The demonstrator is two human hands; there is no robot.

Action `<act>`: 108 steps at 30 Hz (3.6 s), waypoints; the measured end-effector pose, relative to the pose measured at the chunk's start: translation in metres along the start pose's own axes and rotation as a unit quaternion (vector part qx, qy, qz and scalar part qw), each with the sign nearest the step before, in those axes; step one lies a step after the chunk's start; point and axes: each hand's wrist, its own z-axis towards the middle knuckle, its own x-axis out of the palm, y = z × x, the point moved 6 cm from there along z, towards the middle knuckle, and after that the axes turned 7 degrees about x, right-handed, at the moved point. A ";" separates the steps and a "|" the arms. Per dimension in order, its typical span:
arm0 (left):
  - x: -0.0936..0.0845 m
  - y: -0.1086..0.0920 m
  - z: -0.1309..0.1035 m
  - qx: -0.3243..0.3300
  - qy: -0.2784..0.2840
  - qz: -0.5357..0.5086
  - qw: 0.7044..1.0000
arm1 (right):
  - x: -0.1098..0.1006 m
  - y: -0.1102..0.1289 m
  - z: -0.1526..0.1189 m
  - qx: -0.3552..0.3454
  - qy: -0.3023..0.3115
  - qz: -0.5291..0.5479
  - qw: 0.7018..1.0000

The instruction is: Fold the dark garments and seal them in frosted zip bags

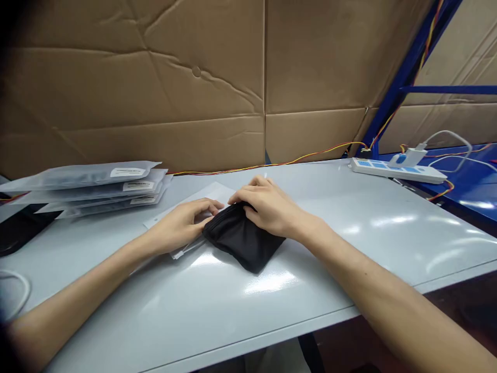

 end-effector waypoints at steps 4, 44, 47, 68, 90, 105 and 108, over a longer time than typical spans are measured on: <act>0.008 -0.005 -0.001 -0.011 0.001 -0.071 0.997 | 0.002 0.016 0.001 -0.031 -0.053 -0.079 0.995; -0.012 -0.001 -0.001 -0.040 -0.087 0.284 0.954 | 0.044 0.012 0.005 0.093 0.051 -0.082 0.991; -0.004 -0.013 0.001 -0.018 -0.078 0.306 0.949 | 0.045 0.008 0.008 0.110 0.042 -0.083 0.990; -0.010 0.000 -0.004 -0.066 -0.008 0.265 0.962 | 0.006 -0.063 -0.007 0.208 0.035 0.008 0.977; -0.007 0.002 0.000 -0.045 -0.065 0.260 0.962 | 0.012 -0.053 0.002 0.167 -0.003 0.014 0.986; -0.008 -0.008 -0.007 0.083 0.038 0.190 0.977 | 0.004 -0.075 0.001 0.207 -0.046 -0.046 0.976; -0.009 -0.009 -0.009 0.092 0.051 0.186 0.977 | 0.005 -0.081 -0.001 0.205 -0.041 -0.046 0.977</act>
